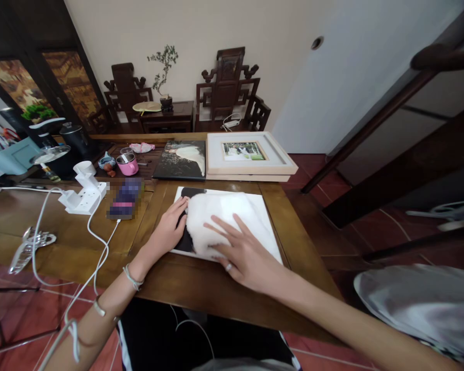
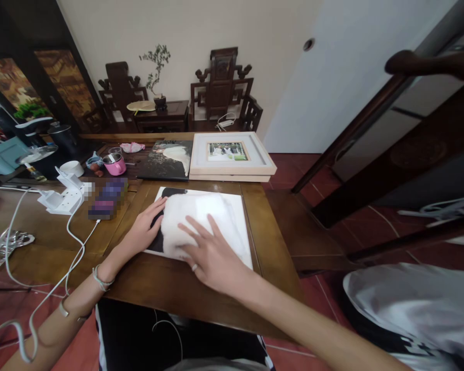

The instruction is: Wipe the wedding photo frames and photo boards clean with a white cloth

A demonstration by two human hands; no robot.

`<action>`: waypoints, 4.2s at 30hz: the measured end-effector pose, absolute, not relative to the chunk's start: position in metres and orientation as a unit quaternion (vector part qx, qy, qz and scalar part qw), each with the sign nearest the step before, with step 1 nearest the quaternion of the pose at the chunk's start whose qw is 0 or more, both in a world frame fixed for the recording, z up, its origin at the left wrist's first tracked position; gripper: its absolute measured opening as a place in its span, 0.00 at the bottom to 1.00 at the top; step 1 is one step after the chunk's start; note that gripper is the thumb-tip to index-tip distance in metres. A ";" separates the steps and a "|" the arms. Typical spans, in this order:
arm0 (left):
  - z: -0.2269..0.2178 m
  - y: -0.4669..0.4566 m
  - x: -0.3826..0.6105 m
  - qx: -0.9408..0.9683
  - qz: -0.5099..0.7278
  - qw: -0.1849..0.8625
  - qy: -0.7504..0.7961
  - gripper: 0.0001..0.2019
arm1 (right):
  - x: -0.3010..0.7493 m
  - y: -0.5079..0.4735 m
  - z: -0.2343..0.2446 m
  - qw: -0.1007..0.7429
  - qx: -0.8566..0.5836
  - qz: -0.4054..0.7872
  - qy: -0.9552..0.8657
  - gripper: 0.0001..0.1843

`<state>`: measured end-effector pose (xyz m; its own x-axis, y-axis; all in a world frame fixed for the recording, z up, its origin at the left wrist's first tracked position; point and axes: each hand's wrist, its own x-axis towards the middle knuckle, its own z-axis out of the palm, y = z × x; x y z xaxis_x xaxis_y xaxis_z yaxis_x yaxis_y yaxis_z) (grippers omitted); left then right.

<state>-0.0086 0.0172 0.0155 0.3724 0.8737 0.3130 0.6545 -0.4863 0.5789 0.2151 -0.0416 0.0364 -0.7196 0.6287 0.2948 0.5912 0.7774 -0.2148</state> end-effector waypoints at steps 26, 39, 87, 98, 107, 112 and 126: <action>0.006 0.019 -0.011 0.806 0.319 0.163 0.472 0.21 | 0.211 0.035 0.037 0.154 -0.417 0.014 -0.896 0.15; 0.014 0.018 -0.009 0.804 0.299 0.189 0.477 0.22 | 0.213 -0.077 0.034 0.189 -0.302 0.076 -0.932 0.12; 0.013 0.018 -0.009 0.797 0.332 0.158 0.479 0.18 | 0.191 0.044 0.046 0.185 -0.396 0.084 -0.896 0.18; 0.011 0.018 -0.009 0.797 0.336 0.157 0.476 0.16 | 0.193 0.058 0.046 0.205 -0.431 0.088 -0.874 0.17; 0.010 0.018 -0.009 0.797 0.339 0.159 0.474 0.16 | 0.287 0.038 0.028 0.211 -0.483 0.065 -0.847 0.19; 0.011 0.018 -0.009 0.795 0.334 0.162 0.479 0.17 | 0.298 -0.008 0.021 0.214 -0.464 0.023 -0.860 0.16; 0.014 0.016 -0.008 0.796 0.328 0.166 0.481 0.18 | 0.271 -0.062 0.032 0.186 -0.358 0.033 -0.915 0.12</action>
